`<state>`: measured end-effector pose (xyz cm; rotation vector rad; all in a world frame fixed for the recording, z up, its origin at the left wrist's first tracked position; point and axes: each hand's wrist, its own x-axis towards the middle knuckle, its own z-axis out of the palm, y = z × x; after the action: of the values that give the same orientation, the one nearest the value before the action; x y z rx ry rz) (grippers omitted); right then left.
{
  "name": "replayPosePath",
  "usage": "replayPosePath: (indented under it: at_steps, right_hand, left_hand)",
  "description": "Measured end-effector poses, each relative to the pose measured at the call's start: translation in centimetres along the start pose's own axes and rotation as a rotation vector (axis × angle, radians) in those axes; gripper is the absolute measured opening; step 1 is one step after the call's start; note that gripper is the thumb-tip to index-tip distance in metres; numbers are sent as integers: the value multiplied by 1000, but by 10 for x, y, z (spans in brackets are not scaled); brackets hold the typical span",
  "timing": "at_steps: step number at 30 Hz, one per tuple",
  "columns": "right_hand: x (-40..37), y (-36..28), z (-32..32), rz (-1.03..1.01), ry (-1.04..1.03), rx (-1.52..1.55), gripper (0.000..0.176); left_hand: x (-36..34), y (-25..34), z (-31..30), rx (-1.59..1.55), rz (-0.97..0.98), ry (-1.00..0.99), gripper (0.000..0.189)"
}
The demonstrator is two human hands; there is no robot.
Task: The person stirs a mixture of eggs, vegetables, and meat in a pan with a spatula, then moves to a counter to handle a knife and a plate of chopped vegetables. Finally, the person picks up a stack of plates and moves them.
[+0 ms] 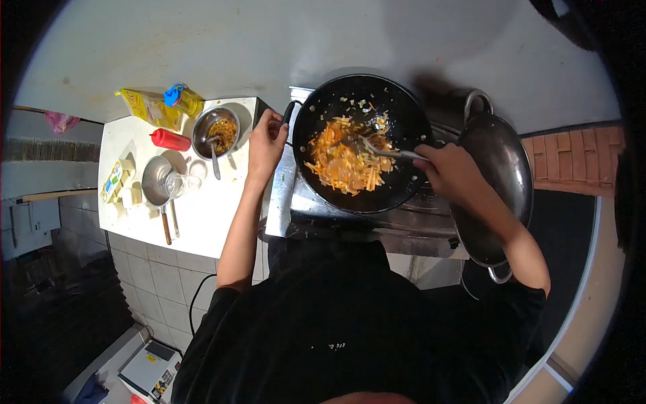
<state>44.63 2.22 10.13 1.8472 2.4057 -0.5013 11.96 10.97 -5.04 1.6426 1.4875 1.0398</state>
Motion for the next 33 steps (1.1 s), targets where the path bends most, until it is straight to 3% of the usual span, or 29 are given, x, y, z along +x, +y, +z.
replayPosePath:
  at_steps: [7,9,16,19,22,25,29,31,33]
  right_hand:
    - [4,-2,11,54,-119,-147,18]
    - [6,-3,-4,101,8,-279,15]
    - [40,16,-25,161,79,-464,17]
    - [61,28,6,121,37,-464,14]
    - [72,30,41,10,-3,-48,21]
    - [59,27,32,-91,-48,-19,14]
    - [48,23,-14,-186,53,-258,12]
    - [51,26,-32,-180,92,-379,19]
    - [57,30,-35,-192,177,-440,11]
  left_hand:
    - [2,-2,-3,26,-55,-50,17]
    - [1,-2,-3,46,9,-31,18]
    - [1,2,-1,6,-1,-24,14]
    - [2,0,-2,10,9,-32,14]
    - [4,-1,-2,80,17,-37,16]
    - [3,-6,-4,69,-27,-58,16]
    - [2,-3,-3,53,-12,-54,17]
    - [2,-2,-4,49,-51,-68,17]
    - [2,-3,-2,35,-20,-49,17]
